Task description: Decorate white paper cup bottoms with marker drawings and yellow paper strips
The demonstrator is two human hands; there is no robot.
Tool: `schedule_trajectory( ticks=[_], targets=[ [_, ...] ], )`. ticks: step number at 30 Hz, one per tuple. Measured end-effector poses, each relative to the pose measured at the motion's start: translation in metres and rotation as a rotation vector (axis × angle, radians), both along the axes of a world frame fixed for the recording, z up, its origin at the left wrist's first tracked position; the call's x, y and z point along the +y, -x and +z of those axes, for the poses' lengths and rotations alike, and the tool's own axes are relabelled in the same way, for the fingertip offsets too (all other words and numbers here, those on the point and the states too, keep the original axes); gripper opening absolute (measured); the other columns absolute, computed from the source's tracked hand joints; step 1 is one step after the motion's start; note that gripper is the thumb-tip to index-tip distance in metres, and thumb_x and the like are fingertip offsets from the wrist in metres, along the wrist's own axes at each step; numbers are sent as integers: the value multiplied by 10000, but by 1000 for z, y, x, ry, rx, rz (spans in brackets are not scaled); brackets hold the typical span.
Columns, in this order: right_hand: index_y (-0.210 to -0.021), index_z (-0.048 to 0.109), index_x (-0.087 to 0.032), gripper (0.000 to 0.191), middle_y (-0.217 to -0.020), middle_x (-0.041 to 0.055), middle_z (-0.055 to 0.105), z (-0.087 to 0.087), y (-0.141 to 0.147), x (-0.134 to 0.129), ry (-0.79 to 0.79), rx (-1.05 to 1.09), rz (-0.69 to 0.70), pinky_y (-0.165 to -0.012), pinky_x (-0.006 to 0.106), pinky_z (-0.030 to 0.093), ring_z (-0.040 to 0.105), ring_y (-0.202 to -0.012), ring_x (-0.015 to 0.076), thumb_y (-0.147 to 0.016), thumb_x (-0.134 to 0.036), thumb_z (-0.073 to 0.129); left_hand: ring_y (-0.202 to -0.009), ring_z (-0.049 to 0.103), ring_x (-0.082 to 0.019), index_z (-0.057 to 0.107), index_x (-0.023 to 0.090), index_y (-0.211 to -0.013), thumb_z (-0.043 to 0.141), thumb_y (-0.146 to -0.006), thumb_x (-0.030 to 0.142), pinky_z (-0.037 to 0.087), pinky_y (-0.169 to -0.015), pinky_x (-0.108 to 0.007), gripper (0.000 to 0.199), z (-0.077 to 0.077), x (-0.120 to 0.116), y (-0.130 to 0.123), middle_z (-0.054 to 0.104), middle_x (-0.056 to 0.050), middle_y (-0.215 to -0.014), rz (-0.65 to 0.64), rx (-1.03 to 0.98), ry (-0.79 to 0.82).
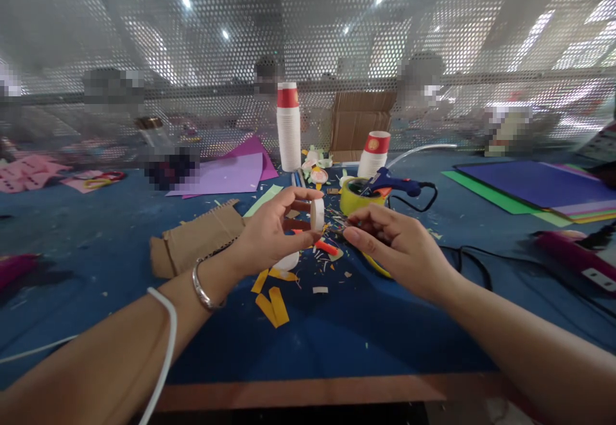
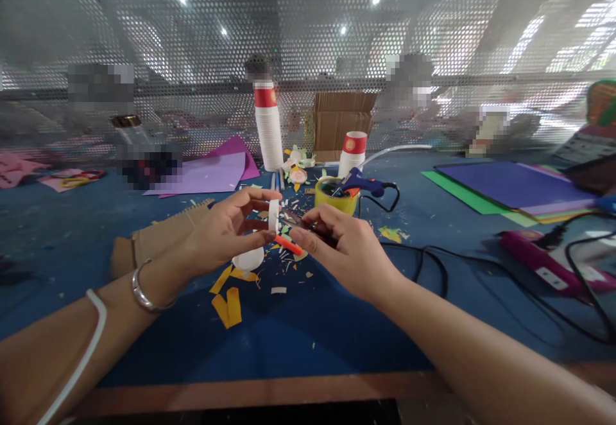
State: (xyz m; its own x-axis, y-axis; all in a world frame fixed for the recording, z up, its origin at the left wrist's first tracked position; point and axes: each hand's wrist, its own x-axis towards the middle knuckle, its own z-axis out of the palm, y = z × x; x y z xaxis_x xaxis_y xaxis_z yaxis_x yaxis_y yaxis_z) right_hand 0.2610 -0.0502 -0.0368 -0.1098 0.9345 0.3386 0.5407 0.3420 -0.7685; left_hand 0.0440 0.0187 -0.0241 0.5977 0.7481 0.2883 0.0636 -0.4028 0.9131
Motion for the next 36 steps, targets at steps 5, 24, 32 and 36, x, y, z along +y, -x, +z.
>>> schedule_trajectory(
  ticks=[5,24,32,36],
  targets=[
    [-925,642,-205,356,-714,-11,586,0,1,0,3,-31,4,-524,250,366,489,-580,114,-897,-557,598,-1094,602,-230,543,195,-1211,754,-795,248,549,-908,-393,470,-1,0,-1,602,-108,-1158,3,-16,-59],
    [-779,612,-199,352,-640,-33,516,2,5,-3,69,-32,62,-513,256,312,411,-557,105,-912,-523,581,-1134,588,-229,558,213,-1237,714,-833,233,546,-948,-389,433,0,-3,1,555,-119,-1277,-2,35,-251],
    [-776,621,-195,347,-640,-26,529,-2,4,-2,27,-28,68,-521,266,307,426,-567,107,-905,-517,602,-1179,567,-236,589,254,-1234,709,-813,156,573,-922,-368,449,-5,0,3,553,-93,-1258,9,43,-478],
    [-776,618,-194,353,-650,-19,542,-2,4,-3,46,-24,80,-524,269,312,433,-573,111,-908,-521,595,-1168,575,-231,583,251,-1236,700,-816,150,576,-919,-365,447,-4,-2,3,561,-92,-1250,17,41,-499]
  ],
)
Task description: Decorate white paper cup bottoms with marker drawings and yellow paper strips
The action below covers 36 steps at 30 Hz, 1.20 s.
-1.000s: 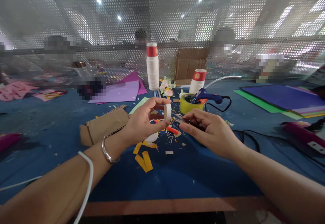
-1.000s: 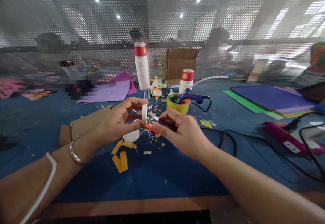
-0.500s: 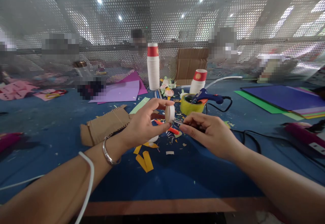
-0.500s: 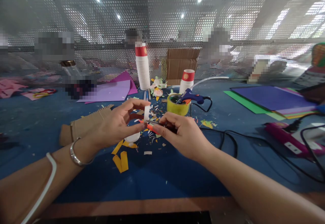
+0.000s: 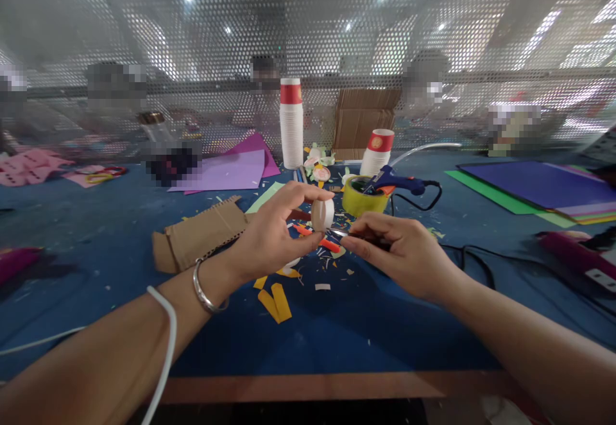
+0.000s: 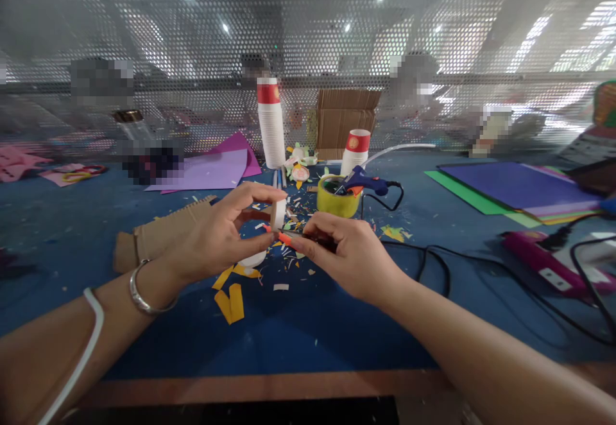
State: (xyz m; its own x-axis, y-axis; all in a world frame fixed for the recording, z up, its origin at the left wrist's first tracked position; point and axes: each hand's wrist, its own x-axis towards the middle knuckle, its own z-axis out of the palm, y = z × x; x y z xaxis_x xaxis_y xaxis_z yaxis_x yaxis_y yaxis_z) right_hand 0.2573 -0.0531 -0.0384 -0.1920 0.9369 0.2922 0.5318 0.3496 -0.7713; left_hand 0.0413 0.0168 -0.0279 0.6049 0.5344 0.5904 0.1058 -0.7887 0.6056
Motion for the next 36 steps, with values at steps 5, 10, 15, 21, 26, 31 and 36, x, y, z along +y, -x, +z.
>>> schedule_trajectory(
  ticks=[5,10,15,21,26,31,36],
  targets=[
    [-801,614,-194,341,-656,-20,541,2,-2,0,31,12,-1,-515,265,311,422,-566,107,-898,-521,606,-1102,609,-215,569,229,-1243,701,-828,197,579,-908,-366,437,2,0,0,567,-107,-1241,18,-6,73],
    [-793,606,-189,335,-643,-30,502,6,-4,1,27,45,5,-488,250,298,395,-545,94,-908,-504,597,-1170,581,-227,560,234,-1244,682,-821,154,568,-936,-363,447,1,1,1,553,-106,-1270,-7,14,79],
    [-787,612,-189,340,-652,-28,500,6,-6,3,29,42,10,-502,249,309,394,-558,97,-906,-508,599,-1252,527,-240,560,256,-1244,671,-803,97,563,-952,-350,482,1,-1,1,533,-92,-1289,-32,53,34],
    [-780,619,-187,346,-661,-22,509,7,-5,2,49,55,16,-506,255,304,394,-565,102,-906,-509,595,-1271,516,-242,560,273,-1251,665,-788,73,566,-949,-360,515,1,0,1,534,-87,-1305,-70,54,-62],
    [-764,614,-186,342,-656,-20,508,8,-4,1,64,71,36,-513,259,304,393,-572,105,-900,-499,603,-1282,515,-259,560,276,-1266,663,-788,74,546,-972,-396,529,0,2,2,551,-92,-1307,-69,71,-124],
    [-759,621,-187,334,-648,-22,504,7,-5,0,68,80,44,-508,258,293,381,-569,103,-901,-489,607,-1281,520,-259,568,271,-1257,664,-782,72,511,-1016,-430,524,1,2,3,569,-86,-1304,-72,95,-168],
    [-741,610,-187,346,-624,-30,472,8,-4,0,64,75,60,-497,252,283,371,-558,99,-907,-490,595,-1286,507,-256,574,280,-1249,668,-782,86,542,-963,-400,514,4,0,4,556,-85,-1304,-96,99,-89]
  ],
)
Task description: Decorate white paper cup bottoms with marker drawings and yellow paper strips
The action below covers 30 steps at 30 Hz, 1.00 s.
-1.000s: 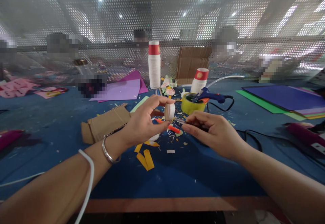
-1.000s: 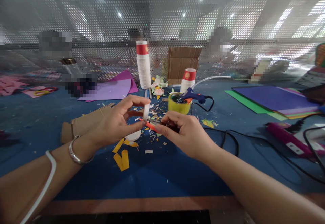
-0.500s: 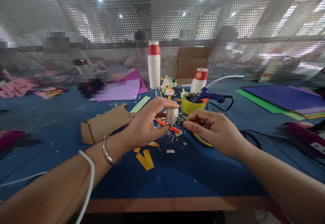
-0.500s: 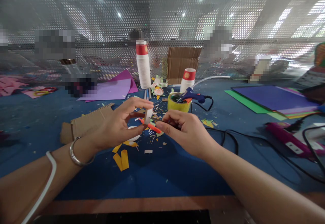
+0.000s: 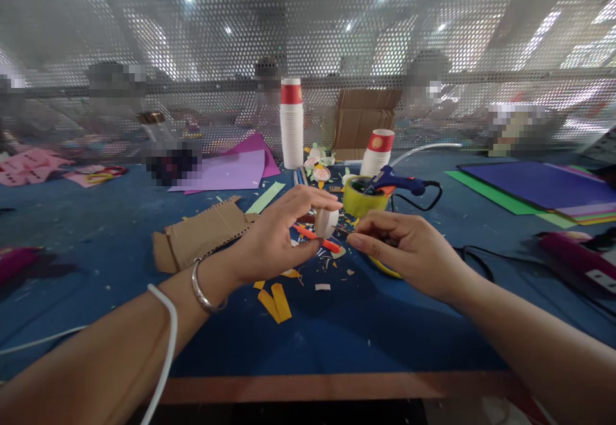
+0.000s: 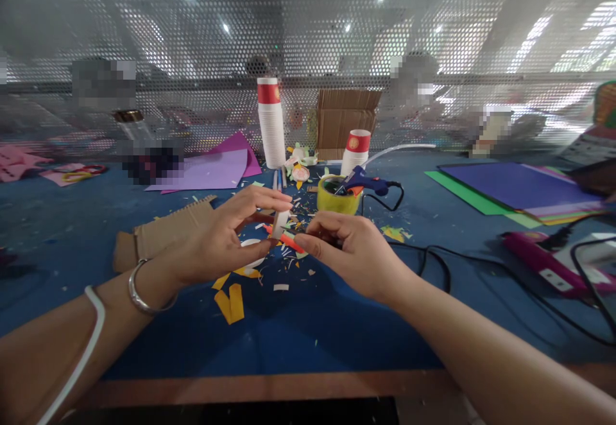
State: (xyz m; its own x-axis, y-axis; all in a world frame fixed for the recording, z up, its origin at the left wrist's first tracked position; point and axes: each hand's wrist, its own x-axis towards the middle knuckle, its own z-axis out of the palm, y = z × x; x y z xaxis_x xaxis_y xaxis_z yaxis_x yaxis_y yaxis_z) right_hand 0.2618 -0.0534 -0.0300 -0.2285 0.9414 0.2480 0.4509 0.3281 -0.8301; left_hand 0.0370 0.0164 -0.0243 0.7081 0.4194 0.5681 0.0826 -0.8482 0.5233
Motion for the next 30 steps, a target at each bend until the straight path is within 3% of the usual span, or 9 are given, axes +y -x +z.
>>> schedule_trajectory(
  ticks=[4,8,11,16,21,26,30],
  targets=[
    [-759,602,-188,375,-655,-21,504,2,-2,2,3,-24,-2,-511,249,317,412,-574,104,-913,-529,575,-1143,587,-248,594,247,-1230,717,-790,209,574,-836,-353,459,4,-1,1,579,-100,-1249,39,10,309],
    [-798,593,-188,392,-694,-4,557,2,-4,2,-12,-17,-61,-525,247,356,467,-601,115,-883,-570,608,-872,630,-186,635,215,-1185,652,-832,286,540,-682,-293,361,8,1,0,655,-91,-1092,115,37,616],
    [-847,595,-192,368,-728,8,589,-2,-2,2,-75,-21,-125,-528,254,375,484,-606,124,-843,-552,670,-701,582,-130,659,194,-1147,604,-863,318,504,-633,-271,314,8,-1,-4,662,-57,-962,111,107,754],
    [-881,623,-195,257,-748,9,614,-10,3,2,-133,-57,-127,-580,263,400,521,-650,138,-865,-447,672,-682,583,-125,640,211,-996,584,-905,416,474,-576,-234,231,8,-11,-12,629,-4,-810,15,142,901],
    [-825,640,-187,189,-755,15,639,-11,4,4,-130,-68,-90,-607,264,409,540,-677,145,-904,-356,612,-649,589,-108,598,190,-892,537,-935,459,437,-539,-211,279,9,-19,-15,624,-4,-796,37,169,943],
    [-795,637,-185,188,-714,12,626,-9,4,4,-144,-83,-111,-587,270,397,526,-648,147,-883,-350,621,-693,558,-116,651,179,-995,616,-896,491,440,-591,-225,330,8,-23,-15,594,-7,-801,38,240,785],
    [-780,645,-186,224,-720,16,635,-8,5,4,-93,-65,-73,-592,273,408,534,-661,152,-888,-381,623,-660,524,-113,661,163,-928,612,-903,455,417,-593,-235,297,6,-23,-15,582,-3,-761,64,254,681]
  ],
)
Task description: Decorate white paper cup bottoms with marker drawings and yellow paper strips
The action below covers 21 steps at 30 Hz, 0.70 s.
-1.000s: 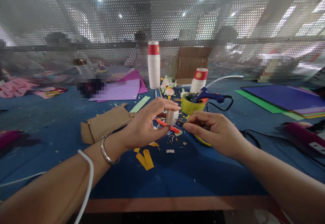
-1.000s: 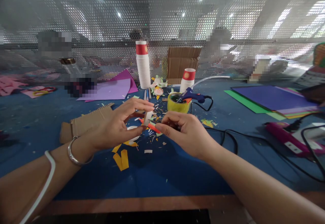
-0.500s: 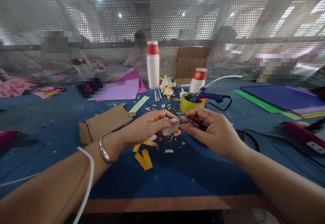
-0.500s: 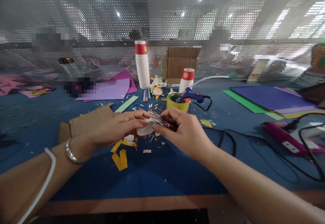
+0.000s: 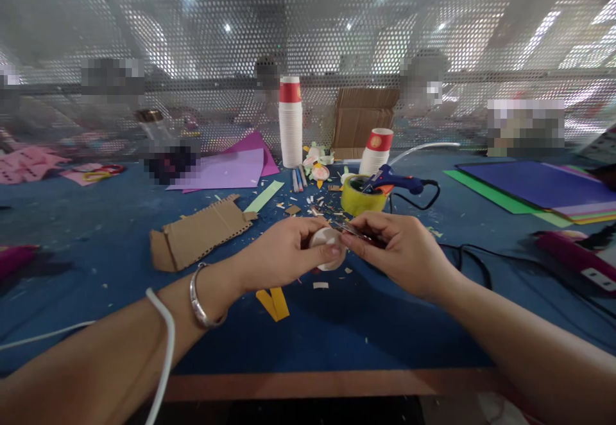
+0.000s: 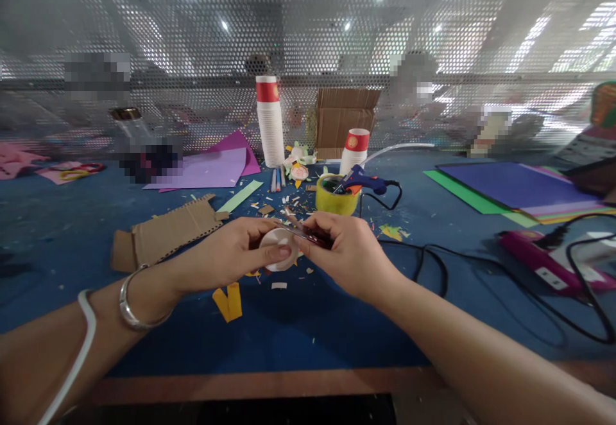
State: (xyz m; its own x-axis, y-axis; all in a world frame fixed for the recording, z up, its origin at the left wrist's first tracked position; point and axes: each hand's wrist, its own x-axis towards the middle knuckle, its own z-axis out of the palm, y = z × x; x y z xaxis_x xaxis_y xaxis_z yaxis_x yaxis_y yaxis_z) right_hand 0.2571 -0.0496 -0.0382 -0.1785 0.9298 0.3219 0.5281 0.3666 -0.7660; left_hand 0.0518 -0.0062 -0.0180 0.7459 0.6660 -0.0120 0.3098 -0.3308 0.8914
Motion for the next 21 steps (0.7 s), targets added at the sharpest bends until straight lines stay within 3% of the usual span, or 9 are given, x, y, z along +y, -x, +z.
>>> schedule_trajectory(
  ticks=[4,7,13,16,21],
  targets=[
    [-772,648,-186,306,-712,19,640,3,1,0,76,92,58,-589,272,424,541,-650,150,-872,-475,638,-678,511,-115,644,164,-843,605,-904,401,401,-594,-224,248,0,2,0,557,3,-757,-9,-7,-77],
    [-776,645,-183,357,-704,14,620,6,1,-1,135,156,97,-578,263,417,529,-646,143,-860,-530,638,-653,486,-103,621,165,-842,613,-899,426,387,-559,-204,267,1,4,2,531,10,-746,-56,-43,-23],
    [-781,622,-176,371,-574,-59,454,9,-1,0,293,282,209,-457,229,268,354,-500,78,-806,-536,709,-659,519,-94,631,162,-948,647,-888,415,412,-551,-190,260,1,5,5,605,-7,-799,-117,-49,173],
    [-792,611,-173,394,-530,-92,348,7,-3,3,353,310,258,-433,234,189,250,-459,60,-804,-554,709,-674,541,-103,646,157,-929,671,-869,405,437,-588,-214,257,1,5,4,620,-8,-789,-79,-61,183],
    [-771,580,-164,429,-561,-96,323,4,-3,5,408,314,319,-430,235,140,209,-470,49,-792,-570,719,-693,571,-107,667,149,-873,759,-791,326,457,-611,-217,216,2,7,4,645,-9,-773,-50,-101,210]
  ],
)
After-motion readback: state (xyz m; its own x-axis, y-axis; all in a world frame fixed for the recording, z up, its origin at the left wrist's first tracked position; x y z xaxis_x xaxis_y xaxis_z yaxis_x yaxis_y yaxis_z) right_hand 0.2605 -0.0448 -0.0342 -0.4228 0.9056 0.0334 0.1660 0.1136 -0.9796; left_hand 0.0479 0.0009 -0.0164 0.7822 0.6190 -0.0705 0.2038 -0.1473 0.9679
